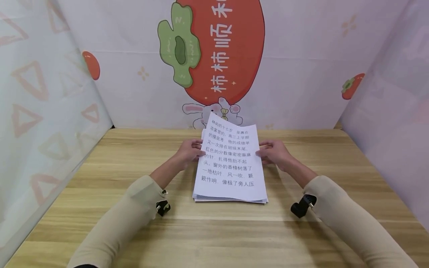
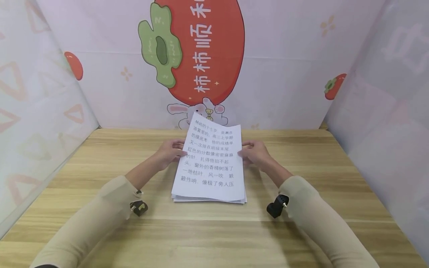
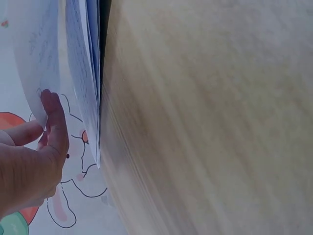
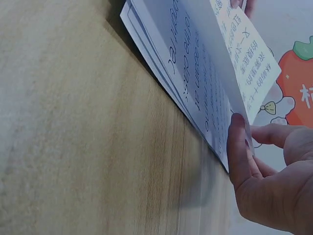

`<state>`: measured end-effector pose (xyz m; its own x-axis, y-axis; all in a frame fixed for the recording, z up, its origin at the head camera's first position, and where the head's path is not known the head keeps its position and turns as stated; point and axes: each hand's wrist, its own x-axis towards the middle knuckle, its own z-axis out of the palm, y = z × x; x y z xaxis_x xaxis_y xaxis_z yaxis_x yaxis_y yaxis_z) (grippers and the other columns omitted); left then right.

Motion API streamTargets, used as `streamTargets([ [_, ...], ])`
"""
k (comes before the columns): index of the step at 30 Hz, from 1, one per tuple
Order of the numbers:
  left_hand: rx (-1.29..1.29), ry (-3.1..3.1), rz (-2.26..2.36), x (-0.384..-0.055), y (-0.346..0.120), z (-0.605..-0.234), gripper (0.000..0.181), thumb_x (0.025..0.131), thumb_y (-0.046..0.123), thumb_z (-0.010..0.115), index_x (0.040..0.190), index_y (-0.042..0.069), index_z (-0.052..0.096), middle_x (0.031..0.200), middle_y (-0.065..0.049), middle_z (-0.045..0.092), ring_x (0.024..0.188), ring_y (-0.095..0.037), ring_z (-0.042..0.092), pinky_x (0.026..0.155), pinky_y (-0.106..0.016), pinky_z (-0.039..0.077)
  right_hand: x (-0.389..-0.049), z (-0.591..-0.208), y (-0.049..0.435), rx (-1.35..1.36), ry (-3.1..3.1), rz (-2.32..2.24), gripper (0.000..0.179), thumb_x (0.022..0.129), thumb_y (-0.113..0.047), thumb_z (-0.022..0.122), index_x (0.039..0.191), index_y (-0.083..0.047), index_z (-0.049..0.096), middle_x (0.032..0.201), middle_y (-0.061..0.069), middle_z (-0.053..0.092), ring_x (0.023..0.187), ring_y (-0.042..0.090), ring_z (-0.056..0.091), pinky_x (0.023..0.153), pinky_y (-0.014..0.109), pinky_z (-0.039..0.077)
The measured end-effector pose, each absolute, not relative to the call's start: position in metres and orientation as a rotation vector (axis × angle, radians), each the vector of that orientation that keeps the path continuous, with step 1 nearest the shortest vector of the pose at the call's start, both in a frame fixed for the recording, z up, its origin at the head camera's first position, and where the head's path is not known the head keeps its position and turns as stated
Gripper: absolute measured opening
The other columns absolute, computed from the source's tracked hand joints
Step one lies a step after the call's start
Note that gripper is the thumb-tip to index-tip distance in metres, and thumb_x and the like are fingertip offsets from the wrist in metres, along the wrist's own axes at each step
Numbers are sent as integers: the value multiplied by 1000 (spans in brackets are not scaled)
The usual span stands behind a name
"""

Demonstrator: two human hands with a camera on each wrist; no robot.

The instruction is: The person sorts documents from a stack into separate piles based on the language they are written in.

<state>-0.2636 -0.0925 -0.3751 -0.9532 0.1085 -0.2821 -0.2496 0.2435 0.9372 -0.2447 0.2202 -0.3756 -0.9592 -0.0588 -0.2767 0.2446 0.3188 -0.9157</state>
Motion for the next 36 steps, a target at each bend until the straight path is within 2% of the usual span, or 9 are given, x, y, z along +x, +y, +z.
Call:
streamTargets([
  [6, -158, 2176, 1809, -262, -99, -371, 43, 99, -5, 62, 141, 0, 56, 122, -18, 65, 95, -24, 67, 75, -28, 62, -247, -374, 218, 157, 2332, -1703, 54, 99, 1, 64, 150, 6, 46, 121, 17, 63, 86, 12, 67, 71, 24, 60],
  [11, -163, 2155, 1848, -263, -107, -372, 38, 100, -2, 60, 138, -1, 59, 121, -20, 67, 90, -24, 69, 77, -31, 64, -249, -372, 215, 98, 2321, -1734, 54, 99, 2, 64, 150, 6, 46, 121, 17, 64, 90, 12, 68, 72, 24, 61],
  [18, -180, 2182, 1851, -264, -118, -373, 46, 99, -5, 60, 145, -2, 53, 125, -22, 66, 89, -22, 69, 75, -28, 63, -251, -371, 210, 84, 2268, -1788, 55, 99, 1, 65, 150, 6, 45, 116, 12, 62, 89, 12, 67, 71, 24, 62],
  [22, -194, 2187, 1866, -263, -126, -371, 51, 99, -10, 58, 148, -2, 50, 127, -23, 64, 87, -21, 69, 76, -28, 64, -251, -368, 206, 75, 2222, -1809, 54, 102, -1, 62, 152, 4, 44, 119, 13, 61, 90, 13, 66, 73, 27, 64],
  [30, -183, 2216, 1879, -260, -142, -366, 51, 99, -10, 57, 149, -4, 47, 121, -19, 64, 84, -18, 68, 76, -27, 63, -252, -360, 198, 23, 2164, -1875, 51, 103, -1, 59, 151, 3, 46, 115, 13, 62, 90, 17, 69, 71, 31, 65],
  [36, -194, 2238, 1870, -258, -157, -365, 53, 100, -10, 57, 151, -1, 45, 118, -18, 63, 85, -19, 68, 77, -28, 63, -249, -361, 189, 26, 2130, -1879, 54, 102, 1, 60, 154, 1, 44, 124, 20, 63, 94, 21, 71, 76, 37, 66],
])
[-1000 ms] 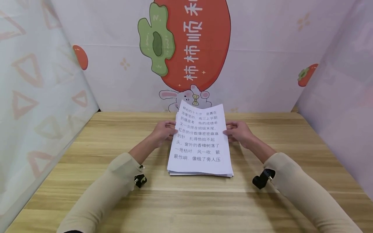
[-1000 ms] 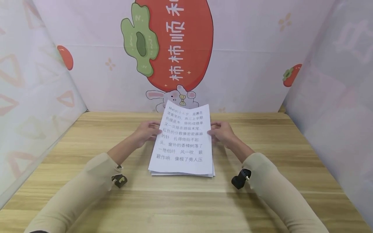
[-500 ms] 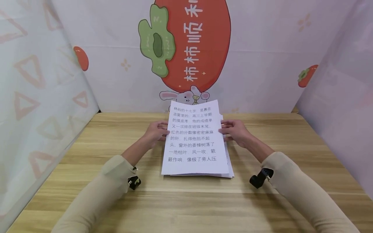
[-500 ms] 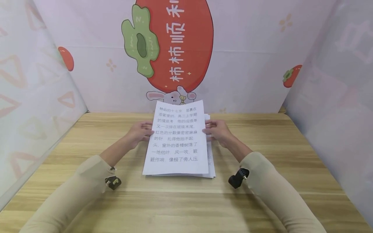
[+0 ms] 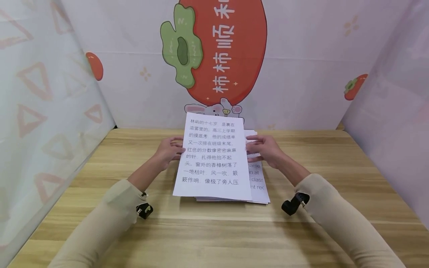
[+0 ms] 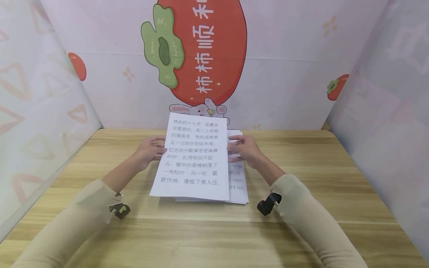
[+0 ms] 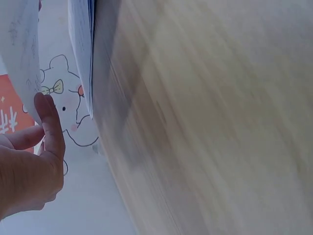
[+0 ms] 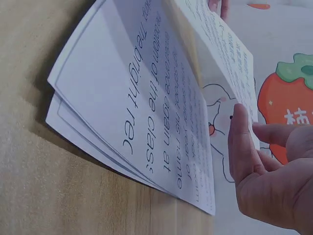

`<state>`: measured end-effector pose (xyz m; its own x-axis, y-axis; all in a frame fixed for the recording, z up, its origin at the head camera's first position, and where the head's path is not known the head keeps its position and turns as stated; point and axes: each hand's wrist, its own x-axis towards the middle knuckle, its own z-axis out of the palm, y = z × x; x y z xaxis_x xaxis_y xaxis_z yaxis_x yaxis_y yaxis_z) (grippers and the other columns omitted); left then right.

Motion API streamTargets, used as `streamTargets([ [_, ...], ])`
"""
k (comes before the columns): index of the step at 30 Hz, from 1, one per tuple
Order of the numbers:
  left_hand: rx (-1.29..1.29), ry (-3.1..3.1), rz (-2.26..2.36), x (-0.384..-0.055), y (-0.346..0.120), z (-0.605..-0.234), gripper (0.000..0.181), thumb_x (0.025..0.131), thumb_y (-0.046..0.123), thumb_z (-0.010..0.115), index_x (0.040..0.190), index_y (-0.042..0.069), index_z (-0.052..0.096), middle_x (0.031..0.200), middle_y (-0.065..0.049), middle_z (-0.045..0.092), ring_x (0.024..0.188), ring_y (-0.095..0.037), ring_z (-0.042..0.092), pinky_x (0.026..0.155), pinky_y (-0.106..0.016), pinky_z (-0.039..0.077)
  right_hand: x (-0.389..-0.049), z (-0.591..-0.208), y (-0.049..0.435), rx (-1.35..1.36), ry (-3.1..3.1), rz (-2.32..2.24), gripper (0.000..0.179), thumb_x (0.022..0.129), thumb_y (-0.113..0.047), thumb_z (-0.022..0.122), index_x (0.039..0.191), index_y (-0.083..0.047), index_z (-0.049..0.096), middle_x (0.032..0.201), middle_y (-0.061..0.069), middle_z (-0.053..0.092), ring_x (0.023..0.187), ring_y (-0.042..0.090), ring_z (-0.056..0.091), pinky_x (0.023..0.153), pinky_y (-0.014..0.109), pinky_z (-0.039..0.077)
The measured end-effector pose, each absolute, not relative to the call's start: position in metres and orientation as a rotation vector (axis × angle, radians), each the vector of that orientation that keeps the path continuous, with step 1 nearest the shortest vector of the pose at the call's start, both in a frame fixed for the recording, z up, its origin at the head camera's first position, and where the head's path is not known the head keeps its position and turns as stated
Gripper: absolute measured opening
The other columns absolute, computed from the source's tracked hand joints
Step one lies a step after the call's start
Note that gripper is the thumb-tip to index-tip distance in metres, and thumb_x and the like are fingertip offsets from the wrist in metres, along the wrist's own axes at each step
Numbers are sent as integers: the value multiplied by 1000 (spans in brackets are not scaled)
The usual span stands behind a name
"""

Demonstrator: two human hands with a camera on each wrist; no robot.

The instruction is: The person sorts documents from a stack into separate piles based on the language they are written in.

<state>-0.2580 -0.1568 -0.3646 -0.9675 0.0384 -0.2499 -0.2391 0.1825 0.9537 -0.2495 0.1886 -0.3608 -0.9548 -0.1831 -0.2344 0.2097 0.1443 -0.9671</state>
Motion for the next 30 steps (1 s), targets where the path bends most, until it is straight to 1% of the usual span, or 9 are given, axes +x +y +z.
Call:
streamTargets([
  [2, -196, 2239, 1871, -257, -162, -364, 54, 100, -9, 56, 152, 0, 44, 119, -18, 63, 85, -18, 68, 77, -27, 63, -248, -362, 184, 14, 2126, -1867, 56, 102, 3, 59, 155, 1, 42, 127, 23, 62, 96, 22, 71, 78, 39, 65],
  [5, -191, 2238, 1866, -256, -170, -362, 54, 100, -9, 56, 152, 1, 43, 120, -18, 62, 86, -17, 68, 76, -27, 63, -247, -362, 176, -3, 2141, -1842, 58, 101, 3, 60, 155, 0, 42, 126, 24, 62, 96, 23, 71, 80, 42, 65],
  [9, -178, 2229, 1862, -254, -179, -360, 55, 101, -9, 56, 153, 0, 41, 120, -17, 63, 84, -16, 69, 75, -26, 63, -248, -361, 165, -13, 2187, -1810, 58, 99, 2, 64, 154, -6, 45, 122, 21, 63, 96, 25, 70, 79, 42, 65],
  [14, -194, 2225, 1865, -251, -189, -357, 56, 101, -9, 55, 155, 0, 39, 119, -16, 62, 83, -14, 69, 74, -25, 62, -250, -362, 153, -16, 2206, -1791, 63, 97, 3, 67, 155, -10, 45, 125, 22, 64, 103, 30, 69, 81, 41, 65],
  [18, -218, 2239, 1862, -249, -197, -357, 57, 102, -8, 54, 156, 1, 39, 119, -15, 63, 84, -14, 69, 75, -25, 62, -250, -362, 144, -21, 2180, -1789, 66, 96, 3, 68, 156, -12, 43, 126, 22, 64, 107, 32, 69, 79, 41, 65],
  [22, -240, 2269, 1836, -247, -202, -358, 56, 103, -7, 53, 157, 2, 39, 120, -15, 64, 86, -14, 69, 77, -26, 63, -251, -362, 137, -24, 2172, -1789, 67, 96, 5, 67, 156, -14, 44, 124, 21, 64, 108, 32, 69, 75, 38, 66],
  [30, -338, 2324, 1798, -247, -213, -363, 56, 104, -3, 53, 158, 6, 40, 123, -14, 61, 89, -15, 67, 73, -23, 61, -254, -360, 119, -21, 2164, -1806, 66, 95, 4, 69, 155, -12, 45, 124, 20, 66, 108, 33, 70, 73, 37, 66],
])
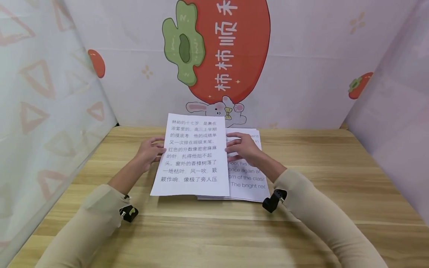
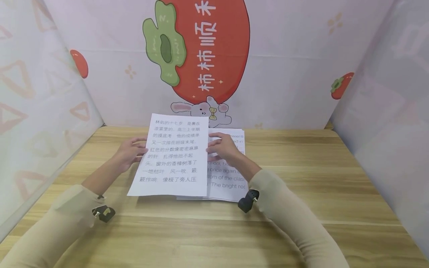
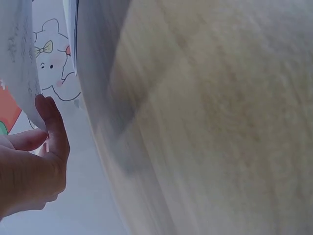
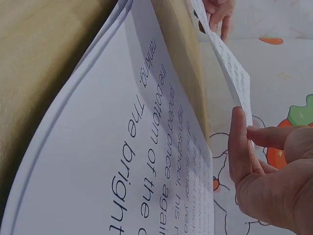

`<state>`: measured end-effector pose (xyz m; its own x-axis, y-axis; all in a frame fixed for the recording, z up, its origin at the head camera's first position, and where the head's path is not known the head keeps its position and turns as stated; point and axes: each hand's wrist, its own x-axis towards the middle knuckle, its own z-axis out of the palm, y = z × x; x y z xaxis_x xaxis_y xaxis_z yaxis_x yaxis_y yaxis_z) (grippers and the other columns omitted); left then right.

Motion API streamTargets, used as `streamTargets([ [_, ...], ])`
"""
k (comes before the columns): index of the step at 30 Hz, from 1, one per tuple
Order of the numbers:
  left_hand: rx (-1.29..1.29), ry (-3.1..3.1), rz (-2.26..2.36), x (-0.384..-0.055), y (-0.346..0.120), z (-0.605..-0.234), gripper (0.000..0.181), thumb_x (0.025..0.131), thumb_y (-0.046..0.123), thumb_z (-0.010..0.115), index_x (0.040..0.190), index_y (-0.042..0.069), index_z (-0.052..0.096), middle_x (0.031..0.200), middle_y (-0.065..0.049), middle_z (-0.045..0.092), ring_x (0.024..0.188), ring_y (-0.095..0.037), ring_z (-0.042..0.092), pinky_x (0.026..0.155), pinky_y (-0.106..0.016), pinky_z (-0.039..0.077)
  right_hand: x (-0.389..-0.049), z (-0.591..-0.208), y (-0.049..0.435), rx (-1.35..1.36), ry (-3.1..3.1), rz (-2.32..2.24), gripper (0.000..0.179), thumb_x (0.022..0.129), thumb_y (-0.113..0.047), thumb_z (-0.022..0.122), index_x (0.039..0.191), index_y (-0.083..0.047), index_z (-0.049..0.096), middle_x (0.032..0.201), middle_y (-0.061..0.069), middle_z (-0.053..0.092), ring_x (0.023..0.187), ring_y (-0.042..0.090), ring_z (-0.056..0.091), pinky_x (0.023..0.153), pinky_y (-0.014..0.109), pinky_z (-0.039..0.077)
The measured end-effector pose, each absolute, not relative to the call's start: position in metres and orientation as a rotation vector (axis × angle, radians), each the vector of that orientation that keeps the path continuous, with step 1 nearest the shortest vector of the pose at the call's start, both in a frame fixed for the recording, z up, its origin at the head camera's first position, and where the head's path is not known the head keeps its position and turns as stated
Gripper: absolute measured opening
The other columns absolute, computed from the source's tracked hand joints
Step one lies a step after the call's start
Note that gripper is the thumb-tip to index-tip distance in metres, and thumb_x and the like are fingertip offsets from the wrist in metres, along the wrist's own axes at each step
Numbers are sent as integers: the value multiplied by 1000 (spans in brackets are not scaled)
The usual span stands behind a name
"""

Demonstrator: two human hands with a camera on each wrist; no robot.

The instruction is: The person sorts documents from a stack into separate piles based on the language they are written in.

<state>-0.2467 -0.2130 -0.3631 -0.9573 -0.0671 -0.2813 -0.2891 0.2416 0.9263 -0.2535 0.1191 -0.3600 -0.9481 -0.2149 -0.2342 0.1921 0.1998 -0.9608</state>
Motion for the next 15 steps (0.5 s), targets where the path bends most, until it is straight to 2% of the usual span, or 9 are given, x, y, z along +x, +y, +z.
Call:
streamTargets([
  [6, -338, 2345, 1790, -248, -221, -365, 58, 104, -3, 53, 159, 6, 38, 121, -12, 61, 87, -11, 67, 73, -21, 60, -254, -360, 110, -5, 2116, -1813, 65, 94, 4, 69, 154, -8, 46, 121, 19, 66, 107, 30, 70, 77, 39, 65],
  [10, -382, 2348, 1794, -249, -229, -363, 58, 105, 0, 53, 160, 9, 37, 126, -12, 60, 88, -11, 67, 74, -21, 61, -255, -362, 103, -6, 2111, -1818, 63, 94, 4, 70, 152, -7, 48, 118, 18, 67, 103, 29, 71, 81, 42, 65],
  [15, -409, 2358, 1792, -251, -239, -363, 59, 106, 1, 53, 161, 12, 36, 127, -11, 60, 87, -9, 68, 74, -21, 61, -257, -362, 93, -38, 2108, -1827, 62, 94, 5, 70, 151, -7, 50, 119, 18, 66, 103, 30, 72, 78, 39, 65],
])
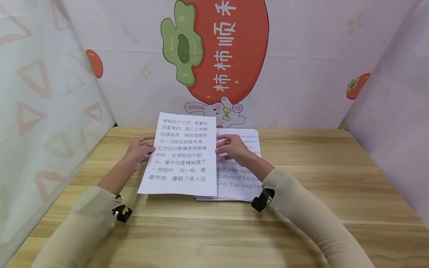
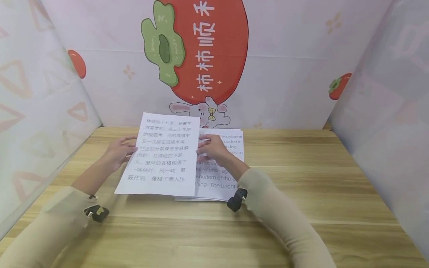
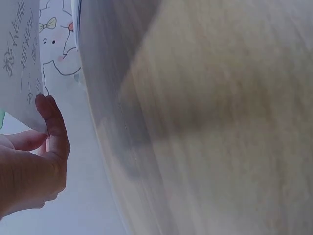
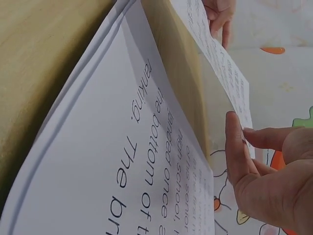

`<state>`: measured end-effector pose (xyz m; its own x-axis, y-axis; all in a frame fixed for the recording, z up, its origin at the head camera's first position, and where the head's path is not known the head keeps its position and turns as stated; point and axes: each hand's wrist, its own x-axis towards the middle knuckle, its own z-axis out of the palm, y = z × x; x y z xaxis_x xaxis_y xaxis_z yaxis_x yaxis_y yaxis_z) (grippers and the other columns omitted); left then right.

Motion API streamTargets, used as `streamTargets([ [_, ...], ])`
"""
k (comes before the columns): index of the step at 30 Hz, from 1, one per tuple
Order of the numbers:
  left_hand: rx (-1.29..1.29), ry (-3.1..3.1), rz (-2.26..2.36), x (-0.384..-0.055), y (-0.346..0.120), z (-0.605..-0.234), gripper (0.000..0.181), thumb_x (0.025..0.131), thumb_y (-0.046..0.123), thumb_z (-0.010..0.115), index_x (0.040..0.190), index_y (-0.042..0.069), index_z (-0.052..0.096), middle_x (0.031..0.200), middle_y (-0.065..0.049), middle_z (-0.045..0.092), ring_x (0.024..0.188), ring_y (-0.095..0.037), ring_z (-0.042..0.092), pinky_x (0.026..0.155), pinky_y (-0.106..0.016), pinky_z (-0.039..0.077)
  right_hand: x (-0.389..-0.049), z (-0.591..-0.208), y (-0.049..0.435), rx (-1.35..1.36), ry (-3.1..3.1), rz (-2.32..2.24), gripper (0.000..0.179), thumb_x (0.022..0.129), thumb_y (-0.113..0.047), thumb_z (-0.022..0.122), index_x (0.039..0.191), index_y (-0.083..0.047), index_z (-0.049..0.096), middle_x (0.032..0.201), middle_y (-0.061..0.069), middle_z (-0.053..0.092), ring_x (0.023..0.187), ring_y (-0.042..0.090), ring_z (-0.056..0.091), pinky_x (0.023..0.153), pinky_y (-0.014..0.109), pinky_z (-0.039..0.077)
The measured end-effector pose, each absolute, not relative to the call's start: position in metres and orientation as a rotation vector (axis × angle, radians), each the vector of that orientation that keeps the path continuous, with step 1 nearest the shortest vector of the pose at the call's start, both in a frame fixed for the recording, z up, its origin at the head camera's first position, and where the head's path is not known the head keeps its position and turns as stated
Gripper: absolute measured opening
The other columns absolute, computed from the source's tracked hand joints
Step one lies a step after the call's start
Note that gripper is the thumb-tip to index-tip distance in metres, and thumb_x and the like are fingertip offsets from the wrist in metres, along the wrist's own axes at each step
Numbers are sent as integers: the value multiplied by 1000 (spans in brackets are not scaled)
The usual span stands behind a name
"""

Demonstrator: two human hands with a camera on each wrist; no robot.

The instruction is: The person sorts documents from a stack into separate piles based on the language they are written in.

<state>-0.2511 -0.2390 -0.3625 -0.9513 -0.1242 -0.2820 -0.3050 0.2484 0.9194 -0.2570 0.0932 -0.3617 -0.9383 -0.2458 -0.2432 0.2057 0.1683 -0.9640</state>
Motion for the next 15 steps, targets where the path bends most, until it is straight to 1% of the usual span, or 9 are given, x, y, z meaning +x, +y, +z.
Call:
streamTargets([
  [5, -414, 2372, 1781, -250, -247, -362, 59, 106, 0, 51, 162, 12, 35, 123, -9, 60, 84, -8, 67, 72, -21, 60, -259, -360, 85, -85, 2051, -1858, 60, 95, 1, 69, 152, -6, 49, 126, 19, 62, 112, 32, 69, 81, 38, 65],
  [10, -422, 2376, 1760, -249, -254, -362, 59, 106, 0, 50, 162, 13, 35, 122, -9, 60, 85, -9, 66, 71, -21, 59, -260, -361, 78, -105, 1975, -1875, 61, 97, 0, 64, 155, -6, 44, 138, 19, 56, 121, 35, 63, 86, 40, 64],
  [15, -474, 2385, 1760, -249, -264, -359, 60, 106, 1, 49, 163, 14, 34, 121, -6, 58, 85, -7, 64, 71, -20, 58, -260, -362, 69, -160, 1918, -1917, 67, 98, 2, 58, 160, -8, 37, 150, 17, 51, 123, 37, 63, 92, 44, 62],
])
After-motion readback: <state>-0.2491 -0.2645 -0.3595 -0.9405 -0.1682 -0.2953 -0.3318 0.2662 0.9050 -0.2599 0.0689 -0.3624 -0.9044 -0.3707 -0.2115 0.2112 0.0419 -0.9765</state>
